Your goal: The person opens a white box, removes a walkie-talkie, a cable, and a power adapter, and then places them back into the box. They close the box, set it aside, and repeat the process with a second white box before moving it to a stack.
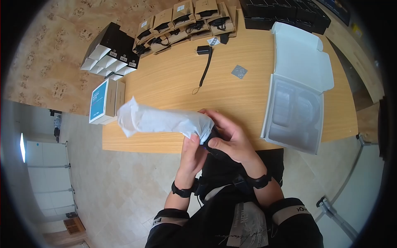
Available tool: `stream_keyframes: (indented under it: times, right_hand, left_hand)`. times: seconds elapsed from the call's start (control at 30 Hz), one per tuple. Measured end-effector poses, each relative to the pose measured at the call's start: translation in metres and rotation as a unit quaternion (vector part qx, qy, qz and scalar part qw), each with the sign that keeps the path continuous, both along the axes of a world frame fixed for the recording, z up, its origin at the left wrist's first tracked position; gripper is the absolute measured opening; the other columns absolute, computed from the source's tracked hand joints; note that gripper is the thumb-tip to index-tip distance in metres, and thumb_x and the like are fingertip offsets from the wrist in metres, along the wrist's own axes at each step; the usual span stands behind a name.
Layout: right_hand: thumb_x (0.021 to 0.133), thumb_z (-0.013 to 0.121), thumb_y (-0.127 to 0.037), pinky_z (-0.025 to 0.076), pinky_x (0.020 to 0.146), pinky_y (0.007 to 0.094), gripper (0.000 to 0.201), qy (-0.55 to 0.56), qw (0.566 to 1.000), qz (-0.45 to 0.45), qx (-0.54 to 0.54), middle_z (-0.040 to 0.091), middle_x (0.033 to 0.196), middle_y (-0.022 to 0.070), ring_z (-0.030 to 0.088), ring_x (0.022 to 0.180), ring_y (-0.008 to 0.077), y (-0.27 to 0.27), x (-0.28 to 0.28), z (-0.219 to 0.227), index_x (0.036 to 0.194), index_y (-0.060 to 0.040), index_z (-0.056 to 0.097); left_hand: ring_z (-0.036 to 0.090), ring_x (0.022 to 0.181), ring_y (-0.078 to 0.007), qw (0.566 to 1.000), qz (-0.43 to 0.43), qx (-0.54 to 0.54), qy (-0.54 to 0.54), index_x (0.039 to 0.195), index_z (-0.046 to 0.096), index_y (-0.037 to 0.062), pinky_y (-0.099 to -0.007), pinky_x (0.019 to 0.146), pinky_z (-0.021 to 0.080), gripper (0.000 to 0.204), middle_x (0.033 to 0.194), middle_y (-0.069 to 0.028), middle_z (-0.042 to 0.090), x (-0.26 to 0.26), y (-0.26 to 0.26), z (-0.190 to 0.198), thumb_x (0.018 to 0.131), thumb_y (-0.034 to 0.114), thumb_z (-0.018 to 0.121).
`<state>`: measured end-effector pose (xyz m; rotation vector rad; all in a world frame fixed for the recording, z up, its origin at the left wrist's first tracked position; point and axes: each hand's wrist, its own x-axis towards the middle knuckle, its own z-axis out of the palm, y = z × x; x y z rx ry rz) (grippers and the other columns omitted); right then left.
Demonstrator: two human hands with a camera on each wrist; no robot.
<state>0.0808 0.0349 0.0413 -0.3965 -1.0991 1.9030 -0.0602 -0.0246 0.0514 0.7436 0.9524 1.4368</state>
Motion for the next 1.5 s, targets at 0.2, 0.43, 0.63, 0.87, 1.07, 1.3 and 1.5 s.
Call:
stream_keyframes:
  times: [0.2,0.43,0.63,0.87,1.07,1.3,1.5]
  right_hand:
    - [0.091,0.079,-0.026,0.042,0.109,0.0360,0.072,-0.062,0.997,0.027,-0.044,0.058,0.140,0.0158,0.053,0.132,0.0228,0.004,0.005,0.006,0.144,0.0028,0.042]
    - [0.086,0.083,-0.013,0.039,0.113,0.0385,0.076,-0.048,0.995,0.085,0.006,0.058,0.141,0.0169,0.053,0.134,0.0232,0.009,0.008,0.023,0.145,0.0022,0.038]
    - [0.087,0.082,-0.014,0.043,0.109,0.0368,0.074,-0.061,0.985,0.162,0.026,0.061,0.136,0.0164,0.054,0.130,0.0210,0.010,0.010,0.020,0.145,0.0029,0.040]
    - [0.093,0.077,-0.024,0.047,0.105,0.0356,0.074,-0.009,0.994,0.090,0.060,0.051,0.144,0.0152,0.055,0.130,0.0235,-0.011,0.010,0.020,0.151,0.0012,0.038]
    - [0.093,0.075,-0.027,0.055,0.067,0.0336,0.072,-0.210,0.953,0.114,0.186,0.060,0.108,0.0209,0.067,0.083,0.0254,-0.034,0.017,0.044,0.146,0.0062,0.038]
    - [0.077,0.087,-0.021,0.055,0.086,0.0398,0.081,-0.272,0.873,-0.211,0.346,0.057,0.125,0.0235,0.064,0.102,0.0367,-0.035,0.009,0.050,0.140,0.0105,0.047]
    - [0.073,0.089,-0.027,0.055,0.077,0.0390,0.080,-0.394,0.761,-0.264,0.443,0.057,0.118,0.0180,0.063,0.094,0.0316,-0.039,0.001,0.046,0.136,0.0084,0.055]
  left_hand:
    - [0.053,0.127,-0.0219,0.997,0.013,-0.007,-0.069,0.147,0.044,0.0065,-0.0403,0.108,0.044,0.073,0.138,-0.0090,0.054,-0.006,-0.008,-0.029,0.094,0.051,0.069]
    - [0.057,0.125,-0.0236,0.994,-0.042,0.099,-0.015,0.138,0.052,0.0029,-0.0413,0.106,0.047,0.075,0.140,-0.0120,0.054,-0.033,-0.002,-0.028,0.081,0.038,0.085]
    - [0.045,0.138,-0.0322,0.998,-0.061,-0.029,0.003,0.120,0.061,0.0036,-0.0480,0.113,0.041,0.078,0.145,-0.0165,0.048,-0.049,-0.008,-0.033,0.069,0.055,0.089]
    - [0.035,0.145,-0.0416,0.992,-0.027,0.127,-0.003,0.106,0.062,0.0054,-0.0577,0.117,0.034,0.082,0.145,-0.0189,0.045,-0.011,0.011,-0.009,0.068,0.077,0.077]
    - [0.039,0.142,-0.0460,0.956,-0.144,0.253,-0.046,0.125,0.062,0.0069,-0.0636,0.111,0.039,0.102,0.152,-0.0208,0.043,-0.018,0.010,-0.007,0.071,0.092,0.056]
    - [0.045,0.140,-0.0421,0.997,0.032,0.070,0.018,0.159,0.019,0.0011,-0.0530,0.116,0.039,0.135,0.154,-0.0294,0.038,-0.015,-0.005,0.031,0.066,0.079,0.078]
    - [0.051,0.135,-0.0371,0.993,0.094,0.071,0.008,0.155,0.026,0.0014,-0.0474,0.112,0.045,0.094,0.148,-0.0231,0.047,0.003,-0.007,0.047,0.089,0.045,0.077]
